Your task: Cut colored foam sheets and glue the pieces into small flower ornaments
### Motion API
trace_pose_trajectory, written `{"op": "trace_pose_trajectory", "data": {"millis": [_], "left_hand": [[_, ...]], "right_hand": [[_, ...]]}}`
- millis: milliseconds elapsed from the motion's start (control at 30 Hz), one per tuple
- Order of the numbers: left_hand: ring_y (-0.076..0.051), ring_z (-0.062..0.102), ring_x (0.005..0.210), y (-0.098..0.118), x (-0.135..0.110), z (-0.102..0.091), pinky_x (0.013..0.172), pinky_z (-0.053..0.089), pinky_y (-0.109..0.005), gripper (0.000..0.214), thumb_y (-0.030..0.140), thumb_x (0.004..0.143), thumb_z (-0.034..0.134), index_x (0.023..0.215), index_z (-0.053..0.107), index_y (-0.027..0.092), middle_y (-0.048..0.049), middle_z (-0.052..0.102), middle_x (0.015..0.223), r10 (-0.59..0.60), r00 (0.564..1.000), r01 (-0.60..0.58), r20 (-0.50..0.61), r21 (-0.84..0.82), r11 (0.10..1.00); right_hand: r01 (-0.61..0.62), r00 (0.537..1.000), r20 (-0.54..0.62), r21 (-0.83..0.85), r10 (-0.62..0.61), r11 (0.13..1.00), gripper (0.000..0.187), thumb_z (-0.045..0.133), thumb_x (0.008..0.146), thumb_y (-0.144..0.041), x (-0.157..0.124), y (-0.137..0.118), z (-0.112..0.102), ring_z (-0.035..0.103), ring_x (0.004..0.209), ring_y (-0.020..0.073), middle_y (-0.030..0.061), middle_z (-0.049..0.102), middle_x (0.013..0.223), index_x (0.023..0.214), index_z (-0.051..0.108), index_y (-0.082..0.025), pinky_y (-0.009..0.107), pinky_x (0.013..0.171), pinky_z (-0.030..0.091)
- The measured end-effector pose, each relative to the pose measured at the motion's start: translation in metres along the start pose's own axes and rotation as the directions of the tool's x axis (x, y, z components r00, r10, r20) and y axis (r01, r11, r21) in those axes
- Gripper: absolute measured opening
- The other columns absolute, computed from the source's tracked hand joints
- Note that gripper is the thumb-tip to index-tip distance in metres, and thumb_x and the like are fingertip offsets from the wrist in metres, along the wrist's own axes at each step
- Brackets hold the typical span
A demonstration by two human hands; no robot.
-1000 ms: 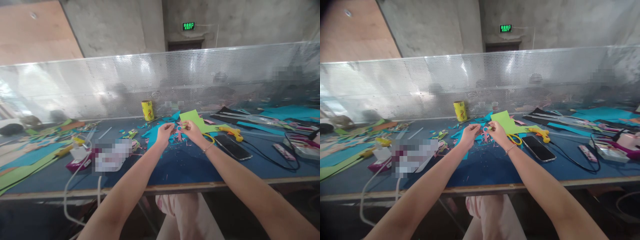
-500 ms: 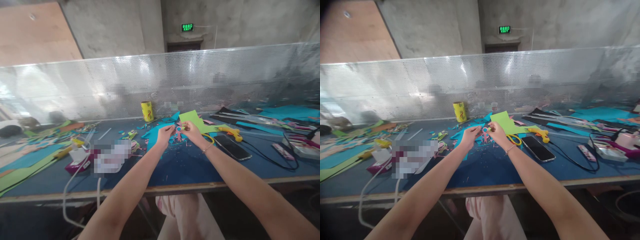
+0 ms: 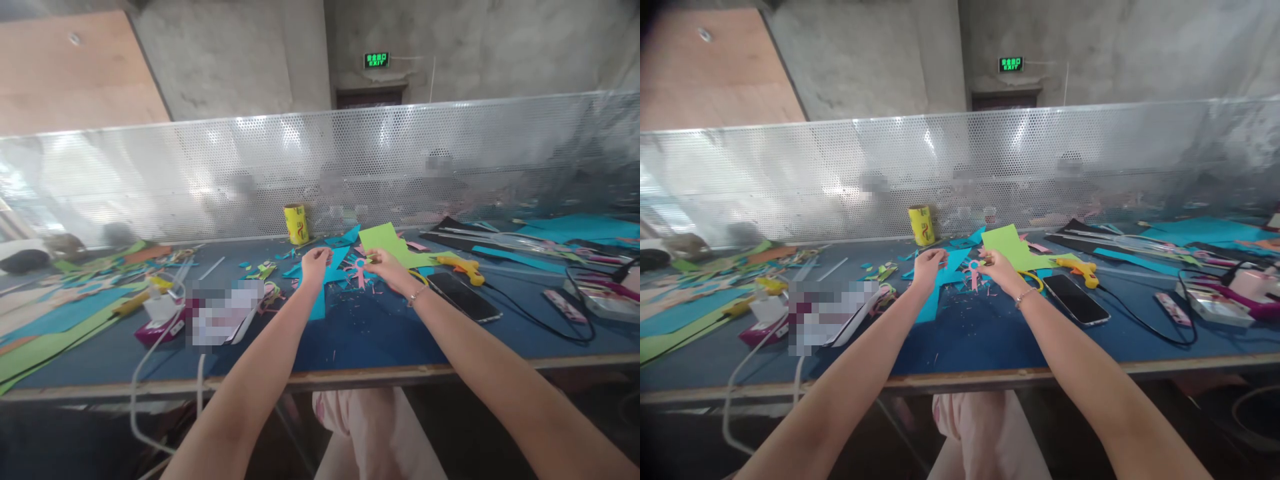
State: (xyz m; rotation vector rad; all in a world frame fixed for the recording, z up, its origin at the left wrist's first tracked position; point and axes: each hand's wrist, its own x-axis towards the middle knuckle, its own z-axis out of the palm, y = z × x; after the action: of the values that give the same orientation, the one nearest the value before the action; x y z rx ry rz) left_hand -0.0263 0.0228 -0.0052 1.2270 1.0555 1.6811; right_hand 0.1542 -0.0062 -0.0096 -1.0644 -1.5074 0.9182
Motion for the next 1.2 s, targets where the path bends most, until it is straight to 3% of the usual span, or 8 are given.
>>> {"op": "trace_pose_trajectory", "data": {"millis": [233,433,633,700,800,900,1033,1200], "left_hand": [[-0.011,0.053,0.055,0.0,-0.002,0.002,0.058,0.045,-0.027,0.014,0.026,0.058,0.059,0.061,0.06,0.012,-0.0042,0.059,0.059,0.02,0.995,-0.032,0.094,0.12,0.992],[-0.009,0.046,0.048,-0.001,-0.002,0.003,0.049,0.041,-0.023,0.01,0.022,0.058,0.051,0.051,0.049,0.015,0.0004,0.049,0.05,-0.042,0.994,0.04,0.098,0.022,0.999],[-0.007,0.041,0.046,-0.001,0.001,0.003,0.046,0.038,-0.021,0.009,0.023,0.058,0.05,0.053,0.046,0.016,0.0028,0.044,0.049,-0.002,0.996,-0.002,0.088,0.041,0.999],[-0.008,0.043,0.047,-0.001,0.0,0.003,0.047,0.039,-0.021,0.01,0.025,0.058,0.051,0.057,0.049,0.016,0.0022,0.046,0.051,0.02,0.994,-0.033,0.111,0.115,0.993],[-0.008,0.043,0.047,0.0,-0.002,0.005,0.048,0.038,-0.021,0.01,0.025,0.059,0.051,0.057,0.05,0.015,0.0018,0.048,0.052,0.042,0.983,-0.079,0.179,0.207,0.975],[-0.008,0.042,0.046,0.0,-0.007,0.008,0.047,0.037,-0.021,0.008,0.021,0.057,0.049,0.053,0.047,0.016,0.0026,0.045,0.05,-0.003,0.973,-0.035,0.232,0.163,0.986],[-0.007,0.04,0.046,0.005,-0.015,0.011,0.047,0.037,-0.022,0.012,0.021,0.057,0.048,0.048,0.042,0.016,0.0027,0.041,0.048,-0.092,0.936,0.105,0.339,-0.021,0.994],[-0.006,0.036,0.043,0.014,-0.021,0.014,0.046,0.036,-0.022,0.014,0.021,0.059,0.047,0.05,0.038,0.017,0.0035,0.037,0.046,-0.179,0.899,0.259,0.399,-0.157,0.953]], "right_hand": [[-0.072,0.988,0.137,-0.045,0.077,0.996,0.036,0.063,0.06,-0.014,-0.002,0.003,0.001,0.053,0.062,0.0091,0.0002,0.053,0.073,0.092,0.047,-0.016,0.021,0.056,0.043],[-0.094,0.982,0.156,-0.104,0.11,0.99,0.036,0.063,0.06,-0.011,-0.005,-0.001,0.002,0.052,0.062,0.0083,0.0006,0.054,0.075,0.091,0.048,-0.016,0.02,0.057,0.042],[-0.068,0.964,0.227,-0.28,0.135,0.958,0.038,0.065,0.061,-0.022,-0.009,-0.001,0.003,0.054,0.067,0.0111,0.0039,0.057,0.083,0.094,0.048,-0.015,0.022,0.057,0.042],[0.031,0.959,0.267,-0.444,0.099,0.896,0.037,0.065,0.06,-0.023,-0.011,-0.002,0.004,0.054,0.07,0.0128,0.0043,0.057,0.083,0.093,0.05,-0.015,0.023,0.059,0.041],[0.188,0.961,0.275,-0.663,0.001,0.724,0.035,0.067,0.059,-0.027,-0.012,-0.002,0.007,0.054,0.075,0.0174,0.0071,0.058,0.083,0.088,0.052,-0.014,0.027,0.065,0.041],[0.251,0.968,0.215,-0.748,-0.133,0.614,0.031,0.065,0.061,-0.031,-0.011,-0.003,0.008,0.051,0.088,0.0232,0.0111,0.057,0.089,0.084,0.055,-0.014,0.034,0.077,0.037],[0.305,0.951,0.171,-0.661,-0.259,0.686,0.019,0.055,0.07,-0.022,-0.009,-0.005,0.007,0.051,0.09,0.0193,0.0087,0.057,0.09,0.087,0.055,-0.015,0.031,0.08,0.037],[0.371,0.927,0.177,-0.556,-0.33,0.744,0.016,0.052,0.07,-0.015,-0.008,-0.007,0.01,0.051,0.083,0.0149,0.0055,0.055,0.086,0.086,0.055,-0.016,0.029,0.077,0.039]]}}
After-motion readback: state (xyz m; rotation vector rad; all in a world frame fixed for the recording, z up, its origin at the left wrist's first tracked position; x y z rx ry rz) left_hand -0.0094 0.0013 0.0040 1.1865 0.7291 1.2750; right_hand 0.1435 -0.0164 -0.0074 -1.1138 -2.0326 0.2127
